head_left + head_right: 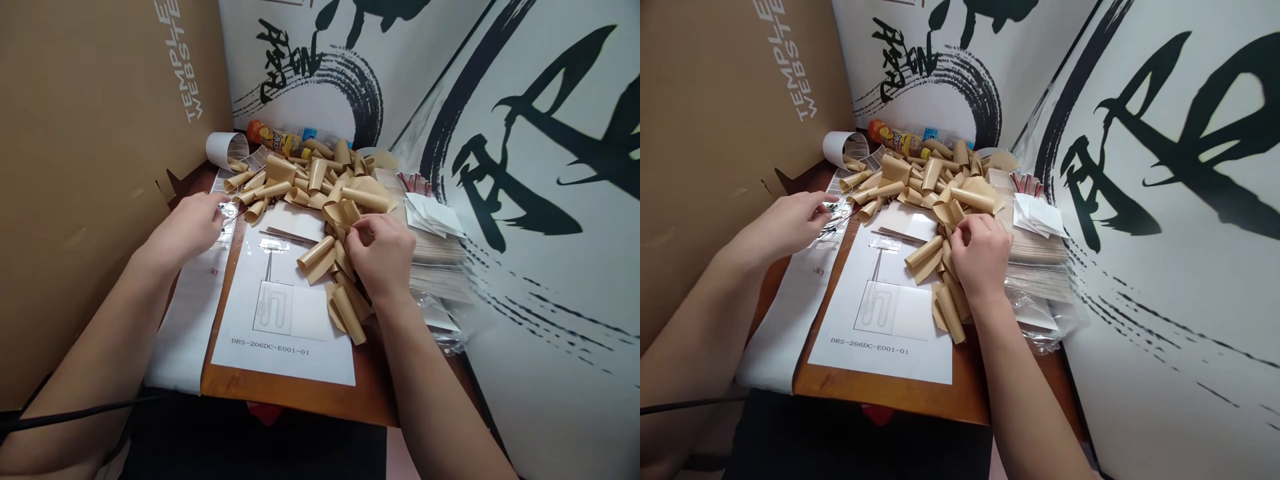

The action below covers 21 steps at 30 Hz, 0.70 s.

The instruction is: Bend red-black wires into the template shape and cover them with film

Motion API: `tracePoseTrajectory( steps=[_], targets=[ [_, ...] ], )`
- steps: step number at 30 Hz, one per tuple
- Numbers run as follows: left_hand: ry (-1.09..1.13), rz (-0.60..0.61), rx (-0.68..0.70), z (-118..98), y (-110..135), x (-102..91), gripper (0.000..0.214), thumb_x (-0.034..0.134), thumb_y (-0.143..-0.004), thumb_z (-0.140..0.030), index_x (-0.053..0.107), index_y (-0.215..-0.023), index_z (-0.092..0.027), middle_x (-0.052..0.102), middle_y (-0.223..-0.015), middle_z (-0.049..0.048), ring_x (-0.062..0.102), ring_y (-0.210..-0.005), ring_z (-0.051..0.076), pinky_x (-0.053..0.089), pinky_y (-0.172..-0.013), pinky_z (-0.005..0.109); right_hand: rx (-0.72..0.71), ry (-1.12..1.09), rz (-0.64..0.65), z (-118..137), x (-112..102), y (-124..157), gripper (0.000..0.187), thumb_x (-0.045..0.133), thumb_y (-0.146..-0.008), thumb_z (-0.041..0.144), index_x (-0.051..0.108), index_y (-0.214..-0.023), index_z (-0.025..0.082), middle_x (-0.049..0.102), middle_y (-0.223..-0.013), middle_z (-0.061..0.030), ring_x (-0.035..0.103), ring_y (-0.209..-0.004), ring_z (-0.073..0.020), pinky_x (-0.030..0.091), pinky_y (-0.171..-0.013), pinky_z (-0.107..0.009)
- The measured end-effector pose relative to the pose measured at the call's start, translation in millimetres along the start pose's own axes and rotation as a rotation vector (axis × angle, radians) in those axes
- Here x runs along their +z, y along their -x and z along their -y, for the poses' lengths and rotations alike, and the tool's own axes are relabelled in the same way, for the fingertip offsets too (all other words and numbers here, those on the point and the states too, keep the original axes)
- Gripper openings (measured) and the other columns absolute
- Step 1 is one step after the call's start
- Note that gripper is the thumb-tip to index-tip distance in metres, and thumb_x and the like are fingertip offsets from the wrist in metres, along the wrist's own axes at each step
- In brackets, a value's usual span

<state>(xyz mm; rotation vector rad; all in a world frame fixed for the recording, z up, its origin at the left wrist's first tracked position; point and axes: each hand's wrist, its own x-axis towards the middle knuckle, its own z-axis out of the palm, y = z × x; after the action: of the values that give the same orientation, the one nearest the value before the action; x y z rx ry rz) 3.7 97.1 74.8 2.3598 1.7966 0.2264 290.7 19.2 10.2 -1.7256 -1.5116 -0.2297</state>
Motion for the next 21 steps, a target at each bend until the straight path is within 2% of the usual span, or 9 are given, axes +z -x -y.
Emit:
tracePoseTrajectory(
  steps=[4,9,14,21],
  targets=[
    [0.004,-0.038,-0.08,6,-10,10.6,0.042,0.054,-0.089,-0.033,0.065,-0.128,-0.019,0.073,-0.115,0.0113,0.067,-0.098,0.028,0.051,-0.076,0.034,0.01,-0.002,-0.032,1,-3,-1,0.01,0.053,-0.079,0.016,0.061,-0.078,0.022,0.068,-0.088,-0.0063,0.062,-0.089,-0.0258,0.045,-0.084,-0.042],
    [-0.011,-0.083,-0.051,18,-14,28.0,0.039,0.064,-0.082,-0.046,0.07,-0.111,-0.021,0.075,-0.106,0.0097,0.068,-0.091,0.027,0.048,-0.067,0.032,0.018,0.01,-0.063,5,-7,-1,0.011,0.054,-0.079,0.014,0.061,-0.076,0.022,0.067,-0.093,-0.007,0.062,-0.093,-0.0266,0.044,-0.086,-0.044],
    [0.013,-0.047,-0.035,24,-14,35.1,0.027,0.07,-0.079,-0.041,0.071,-0.098,-0.022,0.076,-0.096,0.0066,0.069,-0.085,0.025,0.047,-0.064,0.03,0.002,0.022,-0.077,4,-5,1,0.008,0.057,-0.08,0.017,0.065,-0.078,0.021,0.067,-0.099,-0.0102,0.063,-0.097,-0.0293,0.044,-0.086,-0.047],
    [0.104,-0.046,-0.036,22,-13,38.1,0.016,0.069,-0.08,-0.029,0.071,-0.094,-0.022,0.077,-0.09,0.0053,0.068,-0.073,0.02,0.049,-0.063,0.029,0.032,0.024,-0.098,4,-5,1,0.012,0.059,-0.085,0.023,0.068,-0.079,0.02,0.068,-0.098,-0.011,0.063,-0.096,-0.0303,0.043,-0.087,-0.048]
  ],
)
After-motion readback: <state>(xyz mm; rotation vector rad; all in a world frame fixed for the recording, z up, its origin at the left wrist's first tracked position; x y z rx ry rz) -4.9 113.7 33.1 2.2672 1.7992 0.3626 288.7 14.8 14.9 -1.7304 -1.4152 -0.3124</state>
